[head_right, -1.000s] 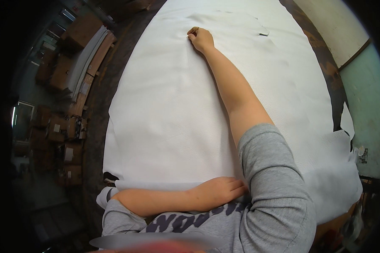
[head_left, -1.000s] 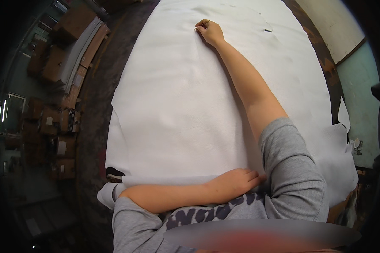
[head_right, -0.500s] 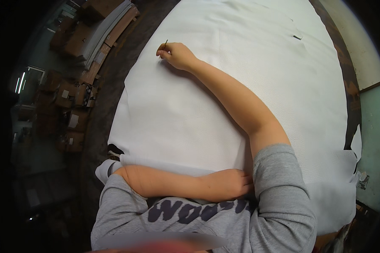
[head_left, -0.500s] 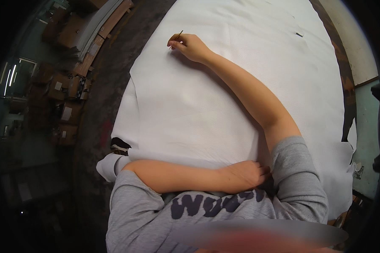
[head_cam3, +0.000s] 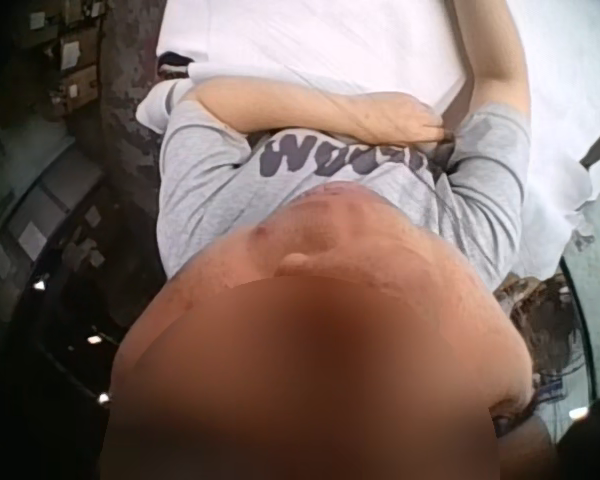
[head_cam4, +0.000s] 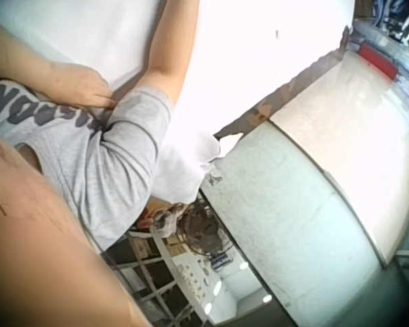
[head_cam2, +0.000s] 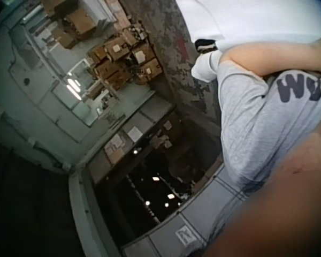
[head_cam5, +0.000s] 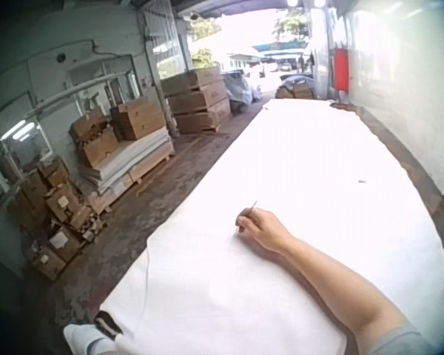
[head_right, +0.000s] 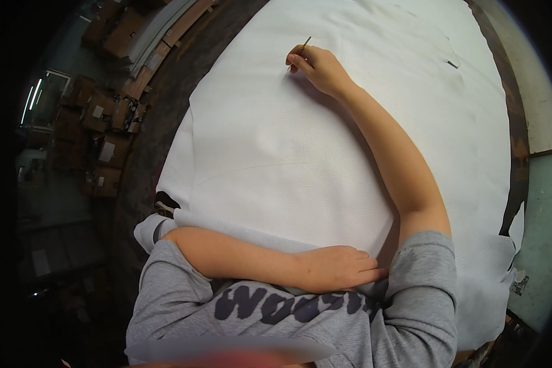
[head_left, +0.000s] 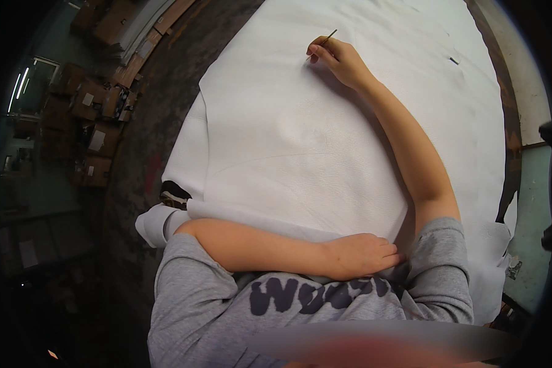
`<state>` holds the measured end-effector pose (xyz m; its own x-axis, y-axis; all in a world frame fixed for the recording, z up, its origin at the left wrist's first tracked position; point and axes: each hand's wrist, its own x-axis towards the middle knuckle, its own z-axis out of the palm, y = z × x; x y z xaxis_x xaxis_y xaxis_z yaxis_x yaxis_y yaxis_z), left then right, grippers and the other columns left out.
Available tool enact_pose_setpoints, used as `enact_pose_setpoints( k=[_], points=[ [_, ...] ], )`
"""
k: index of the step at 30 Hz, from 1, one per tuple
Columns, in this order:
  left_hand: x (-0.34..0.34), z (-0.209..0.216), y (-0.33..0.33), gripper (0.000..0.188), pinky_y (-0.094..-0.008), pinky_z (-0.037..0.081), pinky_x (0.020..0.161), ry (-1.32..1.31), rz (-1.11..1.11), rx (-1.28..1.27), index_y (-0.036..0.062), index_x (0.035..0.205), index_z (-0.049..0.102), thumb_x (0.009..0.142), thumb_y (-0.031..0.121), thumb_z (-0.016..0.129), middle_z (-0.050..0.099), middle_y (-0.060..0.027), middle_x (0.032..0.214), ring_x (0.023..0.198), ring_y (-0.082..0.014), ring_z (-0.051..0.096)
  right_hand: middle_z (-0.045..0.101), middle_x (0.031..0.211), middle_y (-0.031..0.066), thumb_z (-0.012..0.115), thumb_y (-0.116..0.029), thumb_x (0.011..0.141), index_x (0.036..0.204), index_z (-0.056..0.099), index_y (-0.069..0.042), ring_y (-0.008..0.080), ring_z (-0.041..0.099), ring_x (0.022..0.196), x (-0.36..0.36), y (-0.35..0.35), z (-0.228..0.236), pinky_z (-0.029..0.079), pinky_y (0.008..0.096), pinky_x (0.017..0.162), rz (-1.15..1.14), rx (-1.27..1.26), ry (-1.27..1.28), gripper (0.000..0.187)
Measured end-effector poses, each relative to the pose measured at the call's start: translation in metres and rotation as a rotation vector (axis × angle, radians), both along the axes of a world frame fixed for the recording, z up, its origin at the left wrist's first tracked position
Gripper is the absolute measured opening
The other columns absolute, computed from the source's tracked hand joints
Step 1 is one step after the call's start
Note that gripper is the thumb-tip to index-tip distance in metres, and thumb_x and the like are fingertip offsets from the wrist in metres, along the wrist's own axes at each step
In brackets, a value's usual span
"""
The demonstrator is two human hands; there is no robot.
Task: The person marks a large white fabric with a pencil, repeatedly folding and unfolding sections to access different areas. After marking, the person folds the fabric and carries it through a warehouse.
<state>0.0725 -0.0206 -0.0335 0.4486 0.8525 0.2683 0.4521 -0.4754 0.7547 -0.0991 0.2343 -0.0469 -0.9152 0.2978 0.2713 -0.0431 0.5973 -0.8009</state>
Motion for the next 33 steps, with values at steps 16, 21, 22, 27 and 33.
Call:
enact_pose_setpoints(
  k=[16, 21, 22, 27, 33],
  points=[
    [0.003, -0.003, 0.0, 0.033, -0.039, 0.054, 0.08, 0.097, 0.01, 0.062, -0.0032, 0.113, 0.062, 0.084, 0.012, 0.056, 0.063, -0.0159, 0.102, 0.089, -0.0301, 0.065, 0.074, 0.092, 0.0085, 0.052, -0.028, 0.104, 0.103, 0.07, -0.004, 0.021, 0.071, 0.089, -0.062, 0.045, -0.022, 0.052, 0.0345, 0.084, -0.323, 0.187, 0.071, 0.031],
    [0.004, -0.002, 0.0, 0.03, -0.0388, 0.054, 0.08, 0.089, 0.026, 0.072, -0.0034, 0.109, 0.063, 0.084, 0.013, 0.056, 0.063, -0.0159, 0.101, 0.088, -0.03, 0.065, 0.074, 0.092, 0.0097, 0.051, -0.028, 0.104, 0.104, 0.069, -0.003, 0.0228, 0.071, 0.09, -0.06, 0.047, -0.017, 0.052, 0.035, 0.084, -0.334, 0.089, 0.051, 0.031],
    [0.004, -0.002, 0.0, 0.03, -0.0388, 0.054, 0.08, 0.083, 0.026, 0.069, -0.0033, 0.108, 0.063, 0.084, 0.013, 0.056, 0.063, -0.016, 0.101, 0.088, -0.0301, 0.065, 0.074, 0.092, 0.0097, 0.051, -0.028, 0.104, 0.104, 0.069, -0.003, 0.0231, 0.071, 0.09, -0.061, 0.048, -0.017, 0.052, 0.0353, 0.084, -0.333, 0.158, 0.061, 0.031],
    [0.003, -0.001, 0.001, 0.028, -0.039, 0.054, 0.079, 0.101, 0.021, 0.06, -0.0021, 0.108, 0.063, 0.085, 0.013, 0.055, 0.063, -0.0161, 0.1, 0.087, -0.0306, 0.065, 0.075, 0.094, 0.0104, 0.05, -0.028, 0.104, 0.104, 0.069, -0.004, 0.0255, 0.07, 0.088, -0.059, 0.051, -0.018, 0.052, 0.037, 0.083, -0.375, 0.097, 0.055, 0.031],
    [0.006, 0.003, -0.002, 0.028, -0.0393, 0.054, 0.079, 0.059, 0.021, 0.027, -0.0006, 0.109, 0.063, 0.086, 0.012, 0.053, 0.063, -0.0144, 0.097, 0.086, -0.0303, 0.065, 0.076, 0.096, 0.0103, 0.049, -0.029, 0.104, 0.105, 0.07, -0.003, 0.0249, 0.07, 0.094, -0.061, 0.047, -0.019, 0.052, 0.0365, 0.085, -0.429, 0.103, -0.023, 0.033]
  ],
)
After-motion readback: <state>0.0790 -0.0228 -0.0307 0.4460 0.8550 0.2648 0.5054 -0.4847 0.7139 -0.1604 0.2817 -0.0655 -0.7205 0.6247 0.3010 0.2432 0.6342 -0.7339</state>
